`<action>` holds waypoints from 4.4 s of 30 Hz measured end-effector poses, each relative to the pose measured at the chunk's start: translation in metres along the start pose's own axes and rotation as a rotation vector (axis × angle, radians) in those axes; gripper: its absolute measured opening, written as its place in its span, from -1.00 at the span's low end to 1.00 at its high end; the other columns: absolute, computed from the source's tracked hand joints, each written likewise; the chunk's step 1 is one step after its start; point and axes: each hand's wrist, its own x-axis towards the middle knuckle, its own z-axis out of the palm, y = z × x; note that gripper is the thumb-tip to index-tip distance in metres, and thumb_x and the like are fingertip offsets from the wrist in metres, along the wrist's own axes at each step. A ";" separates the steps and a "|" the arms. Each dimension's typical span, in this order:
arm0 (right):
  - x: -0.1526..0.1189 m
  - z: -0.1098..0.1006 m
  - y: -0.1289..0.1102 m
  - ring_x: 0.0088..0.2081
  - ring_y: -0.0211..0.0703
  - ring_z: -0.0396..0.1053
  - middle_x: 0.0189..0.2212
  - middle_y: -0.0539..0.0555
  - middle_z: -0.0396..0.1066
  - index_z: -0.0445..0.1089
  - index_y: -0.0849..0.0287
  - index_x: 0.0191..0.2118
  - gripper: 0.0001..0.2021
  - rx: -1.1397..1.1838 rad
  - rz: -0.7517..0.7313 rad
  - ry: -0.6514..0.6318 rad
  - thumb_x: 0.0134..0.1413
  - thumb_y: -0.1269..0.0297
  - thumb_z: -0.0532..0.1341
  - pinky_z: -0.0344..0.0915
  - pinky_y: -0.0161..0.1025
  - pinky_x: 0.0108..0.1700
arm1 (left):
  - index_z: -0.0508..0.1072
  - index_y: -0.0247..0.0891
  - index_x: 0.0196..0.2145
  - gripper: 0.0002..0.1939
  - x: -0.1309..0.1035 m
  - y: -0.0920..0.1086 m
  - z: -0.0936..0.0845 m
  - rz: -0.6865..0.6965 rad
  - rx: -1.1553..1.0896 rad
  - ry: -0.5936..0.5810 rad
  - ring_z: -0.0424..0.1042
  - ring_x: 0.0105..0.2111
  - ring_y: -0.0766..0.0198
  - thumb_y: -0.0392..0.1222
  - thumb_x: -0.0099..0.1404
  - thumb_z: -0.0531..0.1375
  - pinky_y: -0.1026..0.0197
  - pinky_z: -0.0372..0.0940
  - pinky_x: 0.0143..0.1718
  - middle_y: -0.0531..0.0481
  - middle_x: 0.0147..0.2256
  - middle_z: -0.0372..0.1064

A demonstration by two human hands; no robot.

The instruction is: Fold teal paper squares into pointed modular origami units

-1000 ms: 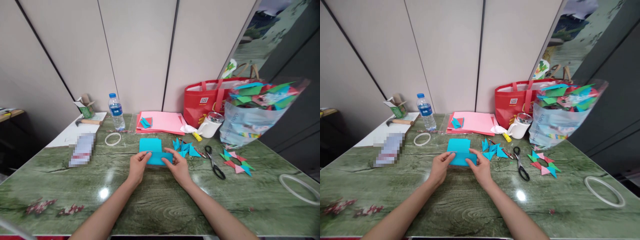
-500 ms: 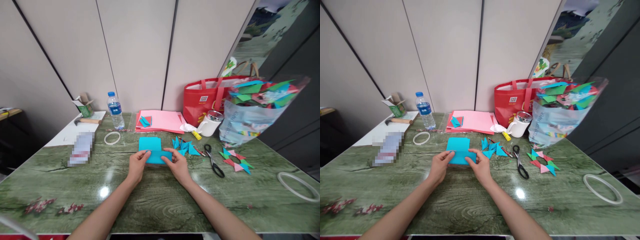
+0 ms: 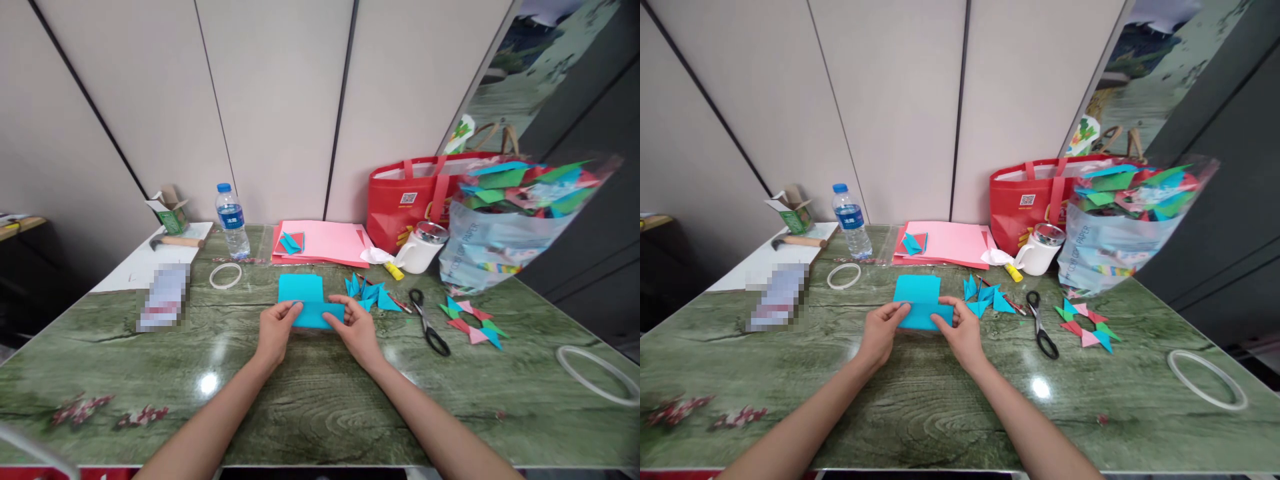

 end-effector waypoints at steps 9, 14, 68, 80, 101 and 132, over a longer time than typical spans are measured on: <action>0.005 -0.003 -0.004 -0.60 -0.28 0.17 -0.44 0.02 0.44 0.45 0.16 -0.33 -0.77 -0.076 0.004 -0.049 -0.11 0.16 0.20 0.05 -0.33 -0.58 | 0.48 -0.35 -0.49 -0.76 -0.002 0.001 0.001 -0.043 0.032 -0.059 0.34 -0.58 0.33 -0.11 -0.08 0.29 0.30 0.31 -0.57 0.03 -0.56 0.42; 0.006 -0.004 0.000 -0.60 -0.29 0.17 -0.45 0.02 0.47 0.48 0.16 -0.37 -0.77 -0.088 0.009 -0.009 -0.13 0.13 0.21 0.05 -0.33 -0.58 | 0.48 -0.35 -0.50 -0.76 -0.004 0.001 0.002 -0.072 0.040 -0.070 0.36 -0.56 0.29 -0.10 -0.09 0.29 0.23 0.35 -0.56 0.02 -0.56 0.43; 0.001 0.002 -0.012 -0.35 -0.09 0.40 -0.44 0.05 0.48 0.44 0.17 -0.44 -0.85 0.082 0.012 0.091 -0.13 0.21 0.21 0.31 -0.18 -0.26 | 0.48 -0.41 -0.47 -0.70 -0.015 0.000 0.014 -0.183 0.021 -0.199 0.45 -0.56 0.18 -0.16 -0.18 0.35 0.14 0.40 -0.45 -0.10 -0.54 0.48; 0.005 -0.007 -0.016 -0.35 -0.08 0.41 -0.43 0.06 0.50 0.45 0.17 -0.44 -0.87 -0.010 -0.008 0.031 -0.13 0.25 0.22 0.30 -0.21 -0.29 | 0.47 -0.40 -0.43 -0.73 -0.014 0.006 0.009 -0.115 0.215 -0.226 0.43 -0.56 0.19 -0.21 -0.14 0.32 0.18 0.36 -0.45 -0.08 -0.56 0.46; 0.008 -0.014 -0.010 -0.40 -0.15 0.39 -0.47 0.03 0.42 0.32 0.19 -0.38 -0.80 0.030 -0.051 -0.165 -0.16 0.21 0.25 0.27 -0.28 -0.37 | 0.52 -0.23 -0.31 -0.81 -0.010 0.022 0.000 0.353 0.709 -0.317 0.39 -0.49 0.31 -0.25 0.10 0.16 0.32 0.23 -0.50 0.03 -0.34 0.50; 0.003 -0.006 -0.016 -0.56 -0.25 0.33 -0.58 -0.05 0.41 0.35 0.22 -0.40 -0.67 0.323 0.292 -0.312 -0.40 0.22 0.36 0.31 -0.28 -0.46 | 0.50 -0.22 -0.23 -0.77 -0.006 0.019 -0.005 0.595 0.741 -0.202 0.44 -0.41 0.26 -0.17 0.14 0.15 0.27 0.31 -0.38 -0.02 -0.34 0.50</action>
